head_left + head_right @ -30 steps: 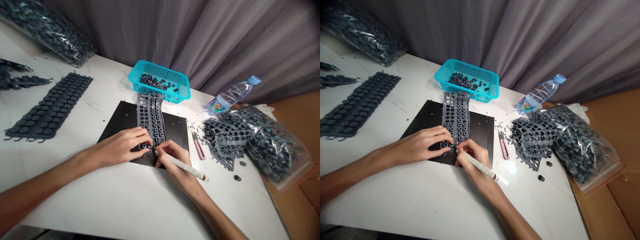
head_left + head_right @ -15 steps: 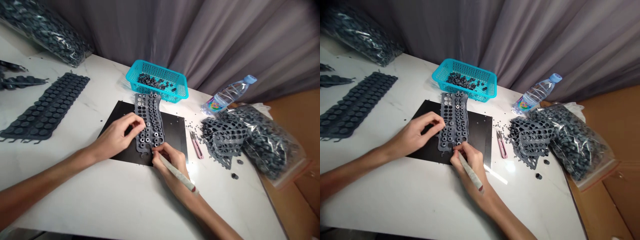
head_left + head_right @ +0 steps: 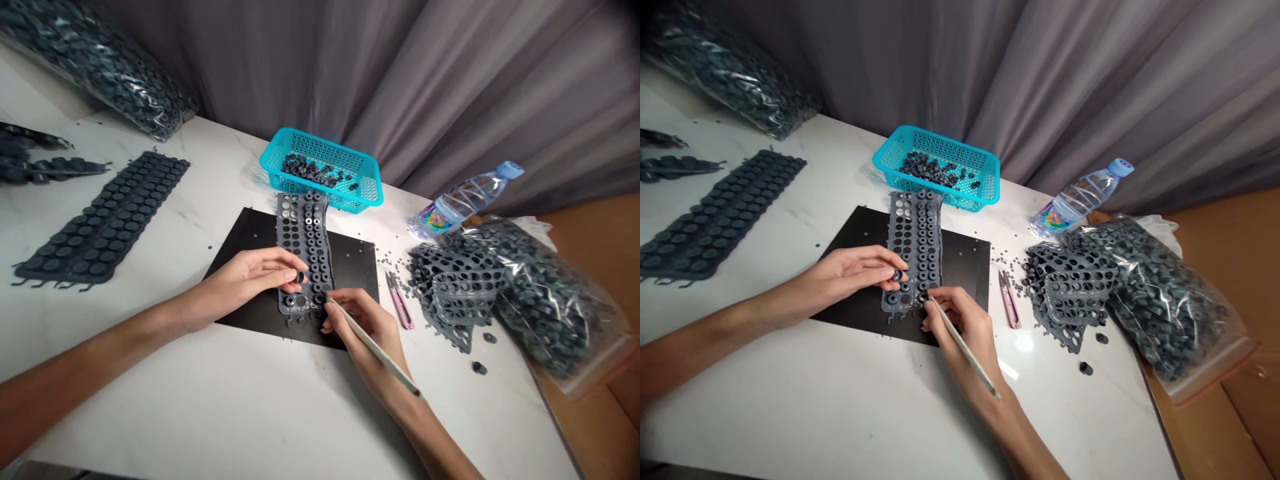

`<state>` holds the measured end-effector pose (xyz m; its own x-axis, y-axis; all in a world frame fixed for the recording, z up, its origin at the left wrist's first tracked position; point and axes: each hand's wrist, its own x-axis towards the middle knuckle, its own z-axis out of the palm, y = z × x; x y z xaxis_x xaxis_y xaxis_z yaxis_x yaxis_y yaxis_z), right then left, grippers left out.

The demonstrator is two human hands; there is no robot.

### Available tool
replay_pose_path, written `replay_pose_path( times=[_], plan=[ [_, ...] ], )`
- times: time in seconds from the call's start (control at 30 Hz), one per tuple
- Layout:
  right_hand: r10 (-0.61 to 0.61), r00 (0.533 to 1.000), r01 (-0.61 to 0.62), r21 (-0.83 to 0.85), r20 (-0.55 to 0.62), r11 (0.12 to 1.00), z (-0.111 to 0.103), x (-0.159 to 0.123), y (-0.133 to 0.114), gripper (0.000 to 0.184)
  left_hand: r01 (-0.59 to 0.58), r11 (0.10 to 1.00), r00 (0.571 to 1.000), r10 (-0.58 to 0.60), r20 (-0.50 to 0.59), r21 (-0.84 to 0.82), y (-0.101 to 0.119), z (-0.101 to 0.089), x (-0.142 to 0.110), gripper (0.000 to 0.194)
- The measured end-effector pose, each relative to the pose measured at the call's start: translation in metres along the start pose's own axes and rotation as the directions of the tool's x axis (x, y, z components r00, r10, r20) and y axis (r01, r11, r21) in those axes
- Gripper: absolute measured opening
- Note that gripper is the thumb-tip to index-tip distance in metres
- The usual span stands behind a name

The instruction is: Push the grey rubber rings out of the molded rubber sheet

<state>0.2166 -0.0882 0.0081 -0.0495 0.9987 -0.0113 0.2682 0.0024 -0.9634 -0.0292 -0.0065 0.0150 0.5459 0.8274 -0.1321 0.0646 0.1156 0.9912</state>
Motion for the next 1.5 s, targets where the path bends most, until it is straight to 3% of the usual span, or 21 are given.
replay_pose_path(
  times=[0.27,0.4,0.63,1.03,1.5],
  plan=[
    [-0.133,0.99,0.139,-0.131,0.056,0.982,-0.001,0.0,-0.006,0.014,0.086,0.995,0.992,-0.081,0.094,-0.055,0.004,0.002,-0.002,0.032],
    [-0.091,0.993,0.101,-0.14,0.074,0.985,-0.001,-0.001,-0.007,0.018,0.097,0.991,0.99,-0.086,0.116,-0.09,0.007,0.005,-0.003,0.031],
    [0.017,0.999,-0.018,0.016,0.05,1.0,0.005,-0.002,0.001,0.021,0.086,0.992,0.983,-0.069,0.169,-0.097,0.003,0.005,-0.003,0.034],
    [0.039,0.998,-0.039,-0.013,0.058,0.999,0.004,-0.002,0.006,0.019,0.181,0.956,0.974,-0.142,0.177,-0.229,0.01,0.011,-0.005,0.03],
    [0.014,0.998,-0.015,0.01,0.069,1.0,0.003,-0.001,0.007,0.019,0.241,0.936,0.964,-0.201,0.174,-0.256,0.01,0.015,-0.005,0.037]
  ],
)
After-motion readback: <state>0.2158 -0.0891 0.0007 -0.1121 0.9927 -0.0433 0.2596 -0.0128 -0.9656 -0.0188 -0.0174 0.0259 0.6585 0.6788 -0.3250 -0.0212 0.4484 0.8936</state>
